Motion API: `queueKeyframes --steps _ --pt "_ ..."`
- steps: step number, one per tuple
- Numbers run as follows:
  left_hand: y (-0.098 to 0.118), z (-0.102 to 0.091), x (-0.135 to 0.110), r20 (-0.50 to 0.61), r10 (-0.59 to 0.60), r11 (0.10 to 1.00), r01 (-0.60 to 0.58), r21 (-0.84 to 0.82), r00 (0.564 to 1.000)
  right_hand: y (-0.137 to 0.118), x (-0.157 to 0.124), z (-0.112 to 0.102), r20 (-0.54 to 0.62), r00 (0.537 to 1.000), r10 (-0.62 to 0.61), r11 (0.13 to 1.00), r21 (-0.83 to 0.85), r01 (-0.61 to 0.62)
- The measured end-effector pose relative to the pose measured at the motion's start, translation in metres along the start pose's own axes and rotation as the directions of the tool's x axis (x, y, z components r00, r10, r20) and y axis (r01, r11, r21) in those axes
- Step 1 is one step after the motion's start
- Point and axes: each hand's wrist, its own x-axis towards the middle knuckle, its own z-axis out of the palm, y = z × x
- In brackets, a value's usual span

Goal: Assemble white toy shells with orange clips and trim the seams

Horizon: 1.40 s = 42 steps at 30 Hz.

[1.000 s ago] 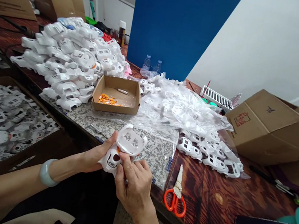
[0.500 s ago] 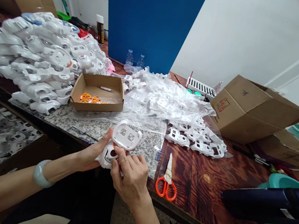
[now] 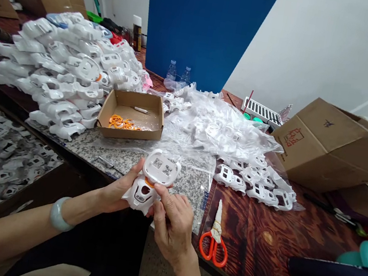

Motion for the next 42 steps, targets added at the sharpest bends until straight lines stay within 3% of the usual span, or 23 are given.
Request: queueKeyframes --steps 7,12,17,21,25,32,36,42 --pt "0.003 -0.009 -0.002 -0.036 0.049 0.999 -0.049 -0.014 0.998 0.003 0.011 0.010 0.071 0.997 -0.026 0.992 -0.118 0.035" --pt "0.008 -0.017 -0.003 -0.099 0.154 0.986 -0.159 -0.044 0.983 0.009 0.030 0.019 0.105 0.988 -0.111 0.987 -0.109 0.122" --pt "0.032 -0.029 -0.008 -0.076 0.131 0.990 -0.134 -0.041 0.989 0.031 0.041 0.043 0.005 0.986 -0.165 0.984 -0.075 0.164" --pt "0.054 -0.040 -0.009 -0.125 0.108 0.989 -0.119 -0.083 0.986 0.042 0.059 0.062 0.004 0.994 -0.109 0.994 -0.018 0.109" --pt "0.070 -0.045 -0.004 -0.194 0.104 0.966 -0.145 -0.216 0.975 0.041 0.090 0.068 0.036 0.994 -0.099 0.995 0.003 0.099" --pt "0.102 -0.032 -0.004 -0.260 -0.038 0.886 -0.088 -0.456 0.965 0.015 0.135 0.036 0.253 0.967 0.044 0.997 0.054 -0.059" --pt "0.135 -0.001 -0.011 -0.236 -0.074 0.866 -0.055 -0.497 0.969 -0.010 0.158 0.003 0.272 0.954 0.125 0.985 0.083 -0.152" --pt "0.174 0.050 -0.019 -0.240 -0.047 0.919 -0.053 -0.391 0.970 -0.047 0.191 -0.044 0.273 0.957 0.095 0.994 0.018 -0.104"
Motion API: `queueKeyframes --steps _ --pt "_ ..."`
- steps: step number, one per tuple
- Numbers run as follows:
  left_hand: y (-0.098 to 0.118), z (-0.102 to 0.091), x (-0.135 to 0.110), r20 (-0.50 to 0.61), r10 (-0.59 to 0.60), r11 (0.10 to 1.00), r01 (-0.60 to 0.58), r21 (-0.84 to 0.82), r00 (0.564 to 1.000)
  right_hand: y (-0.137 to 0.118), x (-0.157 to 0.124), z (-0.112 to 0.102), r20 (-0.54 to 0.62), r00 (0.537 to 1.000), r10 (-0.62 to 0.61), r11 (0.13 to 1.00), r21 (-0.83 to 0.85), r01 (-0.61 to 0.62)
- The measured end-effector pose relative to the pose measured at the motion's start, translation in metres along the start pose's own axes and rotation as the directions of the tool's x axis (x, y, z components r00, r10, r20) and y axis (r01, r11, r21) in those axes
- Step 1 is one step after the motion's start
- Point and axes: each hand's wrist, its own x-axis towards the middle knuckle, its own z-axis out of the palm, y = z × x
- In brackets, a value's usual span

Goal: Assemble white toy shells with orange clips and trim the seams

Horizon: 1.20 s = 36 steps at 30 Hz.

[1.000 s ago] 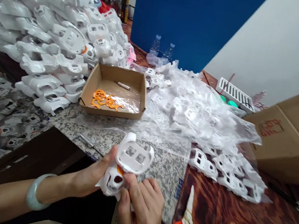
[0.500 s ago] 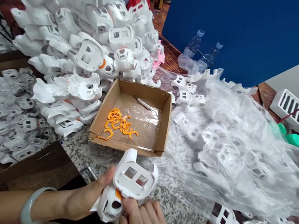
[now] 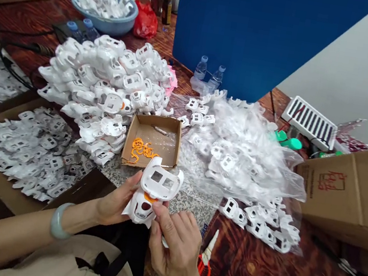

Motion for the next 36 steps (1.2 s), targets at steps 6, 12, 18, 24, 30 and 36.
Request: queueKeyframes --steps 6,12,18,24,30,36 --pt "-0.006 0.025 -0.012 -0.003 0.040 0.978 -0.038 0.203 0.999 -0.024 0.001 -0.022 0.047 0.998 -0.037 0.990 -0.138 0.044" --pt "-0.013 0.042 -0.018 -0.042 0.162 0.931 -0.139 0.337 0.986 -0.029 -0.004 -0.017 -0.008 0.999 -0.041 0.994 -0.098 0.041" --pt "-0.016 0.040 -0.022 -0.154 0.192 0.926 -0.127 0.356 0.969 -0.021 -0.002 -0.007 -0.008 0.992 -0.127 0.987 -0.104 0.125" --pt "-0.025 0.030 -0.024 -0.295 0.144 0.964 -0.066 0.258 0.945 -0.012 -0.006 0.003 0.024 0.990 -0.138 0.982 -0.125 0.140" --pt "-0.019 0.015 -0.028 -0.309 0.075 0.990 -0.035 0.134 0.948 -0.010 -0.011 0.012 0.051 0.994 -0.092 0.988 -0.117 0.097" --pt "-0.009 -0.002 -0.032 -0.354 0.044 0.987 0.013 0.158 0.934 -0.027 -0.006 0.028 0.061 0.998 -0.010 0.991 -0.135 0.018"
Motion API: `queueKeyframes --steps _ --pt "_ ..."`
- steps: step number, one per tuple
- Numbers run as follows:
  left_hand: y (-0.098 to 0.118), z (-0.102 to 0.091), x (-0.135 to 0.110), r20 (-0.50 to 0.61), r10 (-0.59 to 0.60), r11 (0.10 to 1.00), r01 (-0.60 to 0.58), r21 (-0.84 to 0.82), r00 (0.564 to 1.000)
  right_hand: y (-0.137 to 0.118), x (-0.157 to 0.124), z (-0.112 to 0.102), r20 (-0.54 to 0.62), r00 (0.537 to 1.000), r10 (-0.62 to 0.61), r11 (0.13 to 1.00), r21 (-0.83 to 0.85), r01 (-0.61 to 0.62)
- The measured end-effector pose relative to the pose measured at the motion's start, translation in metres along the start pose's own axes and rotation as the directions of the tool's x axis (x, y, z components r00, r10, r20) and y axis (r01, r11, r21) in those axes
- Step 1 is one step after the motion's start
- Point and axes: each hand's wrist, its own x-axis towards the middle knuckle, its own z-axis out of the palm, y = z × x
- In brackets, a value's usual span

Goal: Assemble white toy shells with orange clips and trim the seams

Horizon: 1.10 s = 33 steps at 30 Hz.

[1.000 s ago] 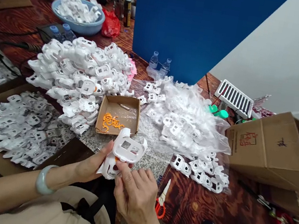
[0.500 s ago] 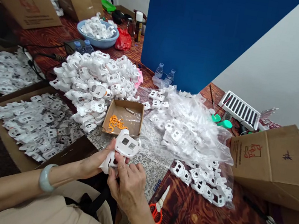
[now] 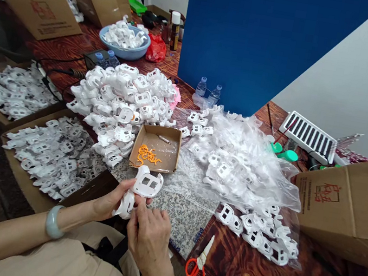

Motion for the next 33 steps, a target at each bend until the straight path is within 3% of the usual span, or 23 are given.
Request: queueKeyframes --steps 5,10,17,20,25,29,33 --pt "0.018 -0.022 0.001 -0.012 0.069 0.994 -0.068 0.084 0.998 -0.015 0.019 0.025 0.038 0.998 0.056 0.998 0.007 -0.056" --pt "0.052 -0.057 0.003 -0.024 0.126 0.989 -0.123 0.086 0.992 -0.033 0.056 0.059 0.088 0.987 0.135 0.981 0.129 -0.146" --pt "0.106 -0.104 -0.003 -0.024 0.035 0.999 -0.034 0.031 0.999 -0.069 0.120 0.100 0.037 0.986 0.160 0.969 0.184 -0.164" --pt "0.126 -0.115 0.001 0.029 -0.009 0.999 0.010 -0.033 1.000 -0.076 0.138 0.103 0.063 0.972 0.228 0.951 0.198 -0.236" --pt "0.142 -0.124 0.014 0.163 -0.045 0.989 0.066 -0.131 0.986 -0.074 0.146 0.101 -0.089 0.919 0.384 0.900 0.257 -0.351" --pt "0.146 -0.129 0.022 0.238 -0.068 0.991 0.094 -0.099 0.969 -0.066 0.151 0.099 -0.122 0.937 0.326 0.934 0.191 -0.300" --pt "0.156 -0.124 0.026 0.284 -0.044 0.995 0.067 -0.073 0.958 -0.060 0.159 0.097 -0.078 0.964 0.254 0.962 0.124 -0.244"
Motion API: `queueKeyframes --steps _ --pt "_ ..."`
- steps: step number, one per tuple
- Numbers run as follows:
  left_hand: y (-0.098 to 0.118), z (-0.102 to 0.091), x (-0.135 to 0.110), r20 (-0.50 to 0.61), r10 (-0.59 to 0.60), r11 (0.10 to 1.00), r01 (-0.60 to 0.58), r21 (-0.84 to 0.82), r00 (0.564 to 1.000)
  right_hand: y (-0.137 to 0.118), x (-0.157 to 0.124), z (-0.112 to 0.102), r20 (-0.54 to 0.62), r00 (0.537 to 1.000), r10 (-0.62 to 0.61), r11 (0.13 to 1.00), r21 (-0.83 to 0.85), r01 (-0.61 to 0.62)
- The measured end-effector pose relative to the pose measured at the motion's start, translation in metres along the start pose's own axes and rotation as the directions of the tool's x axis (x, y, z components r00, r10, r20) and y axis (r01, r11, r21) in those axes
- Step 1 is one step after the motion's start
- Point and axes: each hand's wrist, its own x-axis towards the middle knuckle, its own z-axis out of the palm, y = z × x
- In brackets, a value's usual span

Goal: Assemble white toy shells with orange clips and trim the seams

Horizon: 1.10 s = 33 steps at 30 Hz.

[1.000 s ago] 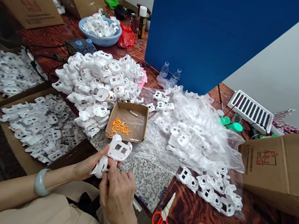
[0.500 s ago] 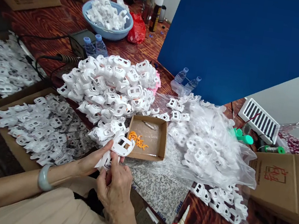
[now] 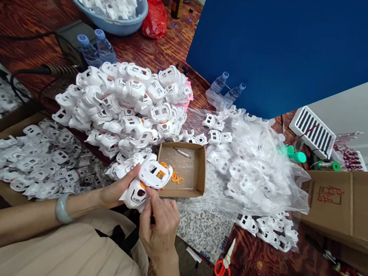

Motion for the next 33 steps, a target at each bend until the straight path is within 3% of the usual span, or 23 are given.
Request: queueKeyframes --steps 7,14,18,21,25,27,29,33 --pt "0.016 0.005 0.004 0.010 -0.047 0.995 0.046 0.088 0.999 -0.002 -0.001 0.011 -0.052 0.999 0.015 0.996 -0.083 -0.019" --pt "0.015 -0.001 0.011 -0.039 -0.132 0.985 0.136 0.107 0.990 0.002 -0.007 0.015 -0.046 0.997 0.060 0.939 -0.336 -0.072" --pt "0.013 0.001 0.013 -0.094 -0.192 0.978 0.199 0.070 0.977 0.008 -0.008 0.010 -0.034 0.999 0.039 0.920 -0.388 -0.049" --pt "0.011 0.003 0.016 -0.116 -0.219 0.975 0.222 0.018 0.969 0.011 -0.006 0.006 -0.004 0.999 0.049 0.956 -0.290 -0.048" --pt "0.004 0.001 0.020 -0.093 -0.170 0.980 0.178 0.087 0.981 0.024 -0.014 -0.005 -0.005 0.990 0.141 0.989 0.052 -0.141" --pt "-0.002 0.000 0.020 -0.075 -0.131 0.982 0.140 0.126 0.988 0.044 -0.031 -0.018 -0.068 0.944 0.322 0.941 0.132 -0.312" --pt "-0.011 0.001 0.020 -0.067 -0.103 0.984 0.112 0.142 0.992 0.076 -0.059 -0.036 -0.151 0.837 0.526 0.850 0.106 -0.516" --pt "-0.031 0.013 0.026 -0.074 -0.059 0.986 0.070 0.154 0.995 0.150 -0.142 -0.087 -0.353 0.648 0.675 0.689 -0.014 -0.725"
